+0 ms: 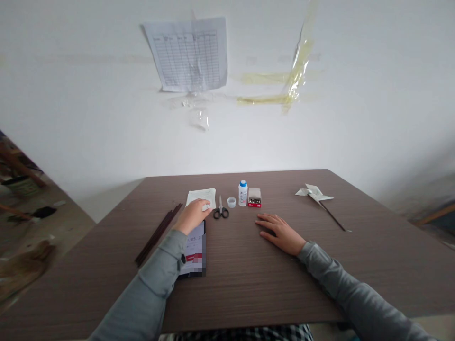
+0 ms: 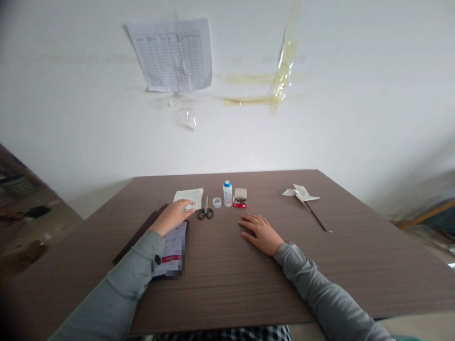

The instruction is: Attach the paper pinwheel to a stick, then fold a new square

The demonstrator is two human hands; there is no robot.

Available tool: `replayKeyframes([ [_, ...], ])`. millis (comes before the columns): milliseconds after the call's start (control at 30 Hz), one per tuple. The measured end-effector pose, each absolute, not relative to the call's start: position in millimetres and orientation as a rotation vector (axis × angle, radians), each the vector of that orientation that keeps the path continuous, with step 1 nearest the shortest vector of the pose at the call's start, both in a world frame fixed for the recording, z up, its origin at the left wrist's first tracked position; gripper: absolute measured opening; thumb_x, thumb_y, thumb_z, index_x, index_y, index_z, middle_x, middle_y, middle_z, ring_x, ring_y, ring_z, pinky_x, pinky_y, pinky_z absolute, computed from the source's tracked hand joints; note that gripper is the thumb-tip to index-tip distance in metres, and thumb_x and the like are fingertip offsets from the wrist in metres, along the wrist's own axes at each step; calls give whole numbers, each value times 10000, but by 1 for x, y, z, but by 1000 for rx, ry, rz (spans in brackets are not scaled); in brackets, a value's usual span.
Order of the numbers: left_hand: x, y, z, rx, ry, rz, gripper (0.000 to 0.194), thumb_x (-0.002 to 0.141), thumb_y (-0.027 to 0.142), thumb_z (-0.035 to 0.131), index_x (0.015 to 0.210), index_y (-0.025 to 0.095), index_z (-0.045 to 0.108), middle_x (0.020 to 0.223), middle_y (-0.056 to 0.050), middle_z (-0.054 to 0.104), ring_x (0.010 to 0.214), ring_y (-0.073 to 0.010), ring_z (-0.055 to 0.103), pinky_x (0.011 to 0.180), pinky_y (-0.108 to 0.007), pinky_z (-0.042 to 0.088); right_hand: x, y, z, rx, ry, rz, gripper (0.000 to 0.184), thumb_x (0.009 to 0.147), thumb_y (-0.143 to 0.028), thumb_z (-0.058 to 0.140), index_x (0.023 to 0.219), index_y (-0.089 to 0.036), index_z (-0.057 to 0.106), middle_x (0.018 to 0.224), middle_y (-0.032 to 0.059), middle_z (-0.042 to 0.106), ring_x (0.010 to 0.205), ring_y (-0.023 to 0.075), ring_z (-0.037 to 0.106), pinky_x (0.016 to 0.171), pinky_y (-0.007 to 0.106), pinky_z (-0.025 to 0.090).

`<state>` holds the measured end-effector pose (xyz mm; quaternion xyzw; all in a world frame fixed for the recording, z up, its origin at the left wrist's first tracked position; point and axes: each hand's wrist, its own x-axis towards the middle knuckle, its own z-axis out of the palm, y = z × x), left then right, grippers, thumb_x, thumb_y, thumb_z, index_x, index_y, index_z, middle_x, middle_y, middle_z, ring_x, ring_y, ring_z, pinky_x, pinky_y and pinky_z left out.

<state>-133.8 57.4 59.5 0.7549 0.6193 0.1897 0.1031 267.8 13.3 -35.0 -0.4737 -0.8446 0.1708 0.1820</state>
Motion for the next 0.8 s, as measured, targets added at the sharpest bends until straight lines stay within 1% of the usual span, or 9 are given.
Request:
replayKeyframes([
  [33, -139, 66, 57, 2224, 1828, 559, 290, 1124, 299, 825, 1357, 251, 991, 1567, -132, 972, 1548, -370, 893, 1389, -445, 664, 267, 13, -34, -1344, -2386, 482, 529, 1246, -486, 751, 1752, -364, 848, 1954, 135, 716, 1848, 421, 648, 1571, 796, 446],
  [133, -149, 86, 49, 2210, 1843, 546, 295, 1031, 332, 946, 1306, 243, 1001, 1583, -164, 964, 1549, -412, 894, 1396, -468, 667, 266, 11, -31, -1370, -2392, 495, 537, 1260, -451, 741, 1775, -325, 833, 1971, 160, 693, 1868, 413, 624, 1595, 776, 413],
  [267, -156, 99, 40, 2200, 1865, 520, 359, 956, 283, 1016, 1311, 235, 1004, 1603, -187, 953, 1569, -436, 886, 1408, -500, 658, 265, 11, -29, -1388, -2390, 514, 545, 1262, -477, 755, 1782, -335, 830, 1975, 150, 690, 1875, 421, 614, 1601, 783, 405],
  [467, -164, 107, 33, 2206, 1876, 467, 252, 1009, 263, 973, 1255, 250, 1028, 1551, -162, 978, 1520, -407, 914, 1353, -444, 678, 267, 13, -30, -1353, -2381, 503, 518, 1251, -490, 762, 1752, -391, 850, 1956, 106, 717, 1853, 425, 642, 1586, 789, 435],
  [533, -166, 108, 31, 2216, 1867, 458, 226, 1036, 264, 948, 1245, 242, 1032, 1537, -165, 981, 1519, -401, 914, 1350, -437, 675, 267, 13, -30, -1353, -2382, 514, 527, 1250, -493, 756, 1758, -384, 845, 1960, 110, 712, 1858, 424, 637, 1589, 788, 427],
  [667, -167, 110, 30, 2235, 1851, 451, 203, 1084, 266, 893, 1224, 254, 1040, 1519, -143, 991, 1514, -370, 917, 1336, -407, 673, 267, 12, -28, -1365, -2390, 532, 555, 1255, -488, 739, 1779, -330, 829, 1977, 153, 686, 1877, 429, 612, 1599, 801, 394],
  [800, -165, 109, 29, 2258, 1854, 463, 210, 1108, 251, 844, 1160, 273, 1045, 1455, -128, 1010, 1448, -350, 939, 1273, -388, 694, 266, 11, -28, -1366, -2381, 533, 543, 1247, -491, 753, 1765, -352, 841, 1971, 139, 695, 1874, 428, 617, 1596, 796, 406],
])
